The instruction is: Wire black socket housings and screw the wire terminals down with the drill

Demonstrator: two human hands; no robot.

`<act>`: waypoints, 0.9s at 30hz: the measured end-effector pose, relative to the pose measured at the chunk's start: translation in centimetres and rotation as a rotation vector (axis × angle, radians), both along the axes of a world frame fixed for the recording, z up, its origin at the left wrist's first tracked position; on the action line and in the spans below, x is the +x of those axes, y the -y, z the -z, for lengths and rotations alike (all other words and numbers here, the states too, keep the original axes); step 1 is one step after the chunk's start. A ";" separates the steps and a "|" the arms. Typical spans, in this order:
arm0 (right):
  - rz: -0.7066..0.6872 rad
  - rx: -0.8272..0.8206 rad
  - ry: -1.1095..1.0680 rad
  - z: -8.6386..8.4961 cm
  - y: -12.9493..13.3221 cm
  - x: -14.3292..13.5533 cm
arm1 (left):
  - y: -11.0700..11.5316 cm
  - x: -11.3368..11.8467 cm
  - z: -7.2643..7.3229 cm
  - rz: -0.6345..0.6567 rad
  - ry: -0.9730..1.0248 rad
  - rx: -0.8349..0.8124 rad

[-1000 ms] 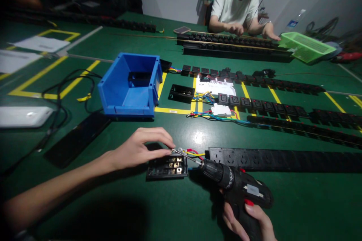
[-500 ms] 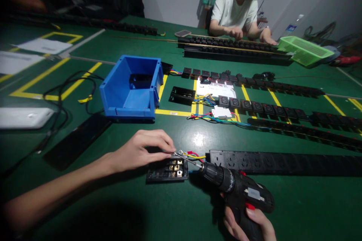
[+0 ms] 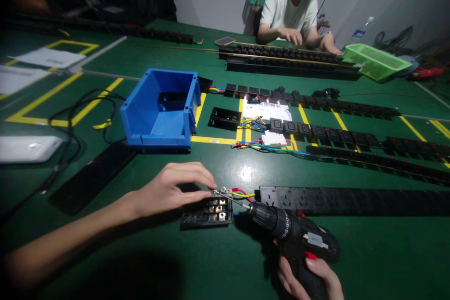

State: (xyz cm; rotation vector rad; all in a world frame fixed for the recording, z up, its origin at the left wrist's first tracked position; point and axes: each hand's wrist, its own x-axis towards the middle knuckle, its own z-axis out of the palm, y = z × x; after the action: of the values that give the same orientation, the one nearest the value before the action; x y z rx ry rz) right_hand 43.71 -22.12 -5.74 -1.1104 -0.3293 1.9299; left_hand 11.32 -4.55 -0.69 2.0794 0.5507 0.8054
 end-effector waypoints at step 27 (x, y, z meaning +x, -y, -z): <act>-0.011 0.078 -0.125 1.7 0.5 0.9 | 0.1 0.0 -0.2 -0.005 -0.017 -0.016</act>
State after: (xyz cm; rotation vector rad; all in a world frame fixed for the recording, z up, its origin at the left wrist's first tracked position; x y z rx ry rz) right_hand 44.62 -22.65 -7.46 -0.9348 -0.3392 1.9686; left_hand 11.34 -4.66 -0.50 2.0721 0.5698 0.7846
